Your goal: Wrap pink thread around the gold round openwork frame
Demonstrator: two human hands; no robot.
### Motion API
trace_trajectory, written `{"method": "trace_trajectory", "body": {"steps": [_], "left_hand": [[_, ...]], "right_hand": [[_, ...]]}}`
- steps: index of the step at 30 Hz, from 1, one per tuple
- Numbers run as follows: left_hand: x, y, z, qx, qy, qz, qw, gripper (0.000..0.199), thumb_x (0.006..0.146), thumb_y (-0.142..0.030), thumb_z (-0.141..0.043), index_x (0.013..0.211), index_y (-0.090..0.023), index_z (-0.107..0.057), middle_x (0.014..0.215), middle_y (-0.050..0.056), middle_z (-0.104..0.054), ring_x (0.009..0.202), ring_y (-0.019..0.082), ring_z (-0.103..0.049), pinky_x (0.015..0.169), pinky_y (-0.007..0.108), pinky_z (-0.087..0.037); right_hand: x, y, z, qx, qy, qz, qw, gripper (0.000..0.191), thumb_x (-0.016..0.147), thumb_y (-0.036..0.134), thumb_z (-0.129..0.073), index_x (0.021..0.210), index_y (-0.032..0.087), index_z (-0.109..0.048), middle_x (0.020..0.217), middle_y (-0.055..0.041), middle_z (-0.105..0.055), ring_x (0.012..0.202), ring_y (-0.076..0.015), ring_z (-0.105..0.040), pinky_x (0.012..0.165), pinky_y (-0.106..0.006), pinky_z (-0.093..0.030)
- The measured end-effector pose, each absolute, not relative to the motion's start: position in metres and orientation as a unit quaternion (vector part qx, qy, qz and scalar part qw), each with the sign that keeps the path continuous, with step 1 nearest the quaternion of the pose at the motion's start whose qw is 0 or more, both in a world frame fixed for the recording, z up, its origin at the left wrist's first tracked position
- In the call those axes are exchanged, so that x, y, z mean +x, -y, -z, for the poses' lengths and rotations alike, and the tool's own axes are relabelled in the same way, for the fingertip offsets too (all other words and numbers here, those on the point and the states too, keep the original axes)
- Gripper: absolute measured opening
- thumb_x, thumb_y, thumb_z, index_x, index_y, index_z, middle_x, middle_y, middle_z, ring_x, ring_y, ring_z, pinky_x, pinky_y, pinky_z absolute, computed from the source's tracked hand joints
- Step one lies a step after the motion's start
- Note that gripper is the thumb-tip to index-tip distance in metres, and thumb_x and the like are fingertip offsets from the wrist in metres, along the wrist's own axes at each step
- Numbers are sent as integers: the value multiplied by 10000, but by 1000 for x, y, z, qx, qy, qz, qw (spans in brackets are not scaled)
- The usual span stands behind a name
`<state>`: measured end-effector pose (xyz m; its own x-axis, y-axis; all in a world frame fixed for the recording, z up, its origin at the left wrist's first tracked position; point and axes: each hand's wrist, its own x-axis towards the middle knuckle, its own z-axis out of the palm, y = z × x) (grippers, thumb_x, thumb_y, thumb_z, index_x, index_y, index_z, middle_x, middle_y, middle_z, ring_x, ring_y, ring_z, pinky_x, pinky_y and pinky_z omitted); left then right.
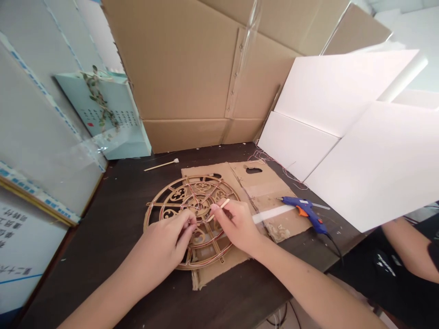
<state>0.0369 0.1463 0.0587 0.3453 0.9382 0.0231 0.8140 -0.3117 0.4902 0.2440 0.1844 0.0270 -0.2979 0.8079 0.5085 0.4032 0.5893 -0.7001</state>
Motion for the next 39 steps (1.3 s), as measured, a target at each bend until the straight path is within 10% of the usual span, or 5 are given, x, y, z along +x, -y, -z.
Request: {"method": "trace_trajectory", "body": {"steps": [39], "left_hand": [[40, -150, -65, 818, -552, -38, 154, 186, 1039, -112, -492, 1076, -200, -651, 970, 43, -725, 895, 310, -714, 787, 449, -536]], "right_hand": [[243, -186, -22, -411, 802, -218, 376, 529, 1098, 486, -465, 732, 145, -637, 695, -46, -628, 633, -121, -552, 635, -252, -426]]}}
